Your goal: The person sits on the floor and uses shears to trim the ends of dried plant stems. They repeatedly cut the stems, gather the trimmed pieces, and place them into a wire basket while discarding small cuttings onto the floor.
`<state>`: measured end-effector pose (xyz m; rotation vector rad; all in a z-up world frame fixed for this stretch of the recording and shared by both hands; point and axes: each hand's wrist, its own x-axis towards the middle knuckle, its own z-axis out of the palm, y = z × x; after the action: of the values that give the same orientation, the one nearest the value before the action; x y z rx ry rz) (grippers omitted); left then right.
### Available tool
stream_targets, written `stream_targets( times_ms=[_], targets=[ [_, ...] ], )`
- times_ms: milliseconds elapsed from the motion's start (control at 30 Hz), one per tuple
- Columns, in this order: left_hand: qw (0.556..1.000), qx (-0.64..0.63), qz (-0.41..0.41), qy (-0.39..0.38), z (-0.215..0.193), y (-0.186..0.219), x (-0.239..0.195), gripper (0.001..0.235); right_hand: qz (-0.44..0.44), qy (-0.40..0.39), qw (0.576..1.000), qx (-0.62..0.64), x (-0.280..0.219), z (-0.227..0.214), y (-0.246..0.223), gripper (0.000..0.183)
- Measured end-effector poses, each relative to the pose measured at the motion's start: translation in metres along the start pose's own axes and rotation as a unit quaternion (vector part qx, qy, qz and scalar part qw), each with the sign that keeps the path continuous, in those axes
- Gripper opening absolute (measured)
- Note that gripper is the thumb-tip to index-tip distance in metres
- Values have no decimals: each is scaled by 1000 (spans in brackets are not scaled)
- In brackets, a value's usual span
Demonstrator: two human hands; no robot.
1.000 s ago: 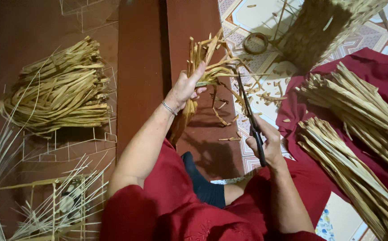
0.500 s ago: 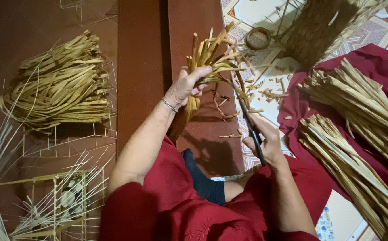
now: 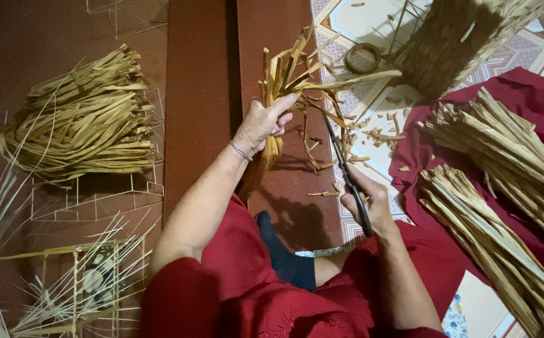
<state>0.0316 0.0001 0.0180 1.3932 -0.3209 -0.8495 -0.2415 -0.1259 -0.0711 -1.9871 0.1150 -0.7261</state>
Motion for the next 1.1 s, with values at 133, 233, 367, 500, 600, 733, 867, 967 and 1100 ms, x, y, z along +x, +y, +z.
stream_targets(
  times_ms=[133, 233, 367, 500, 600, 733, 867, 967, 1100],
  targets=[
    [998, -16, 14, -52, -4, -7, 2, 26, 126, -74, 961, 234, -14, 16, 16, 67],
    [998, 11, 21, -52, 1, -7, -3, 21, 169, -87, 929, 318, -17, 27, 28, 63],
    [997, 65, 27, -43, 8, -8, -6, 15, 186, -80, 936, 289, -13, 26, 21, 71],
    [989, 102, 83, -73, 8, -18, 1, 25, 211, -71, 923, 315, -1, 22, -4, 84],
    [984, 118, 99, -91, 6, -25, 4, 27, 196, -81, 921, 326, 7, 18, -21, 84],
    [982, 121, 115, -89, 5, -26, 5, 25, 193, -48, 924, 326, 7, 22, -26, 75],
    [991, 85, 80, -64, 4, -18, 3, 23, 206, 6, 927, 314, 3, 28, -18, 67],
    [997, 45, 47, -41, -3, -6, -1, 20, 215, 77, 934, 275, 2, 27, -13, 67],
    [998, -43, 17, -31, -13, 11, -6, 23, 198, 145, 940, 238, -3, 26, -6, 69]
  ],
)
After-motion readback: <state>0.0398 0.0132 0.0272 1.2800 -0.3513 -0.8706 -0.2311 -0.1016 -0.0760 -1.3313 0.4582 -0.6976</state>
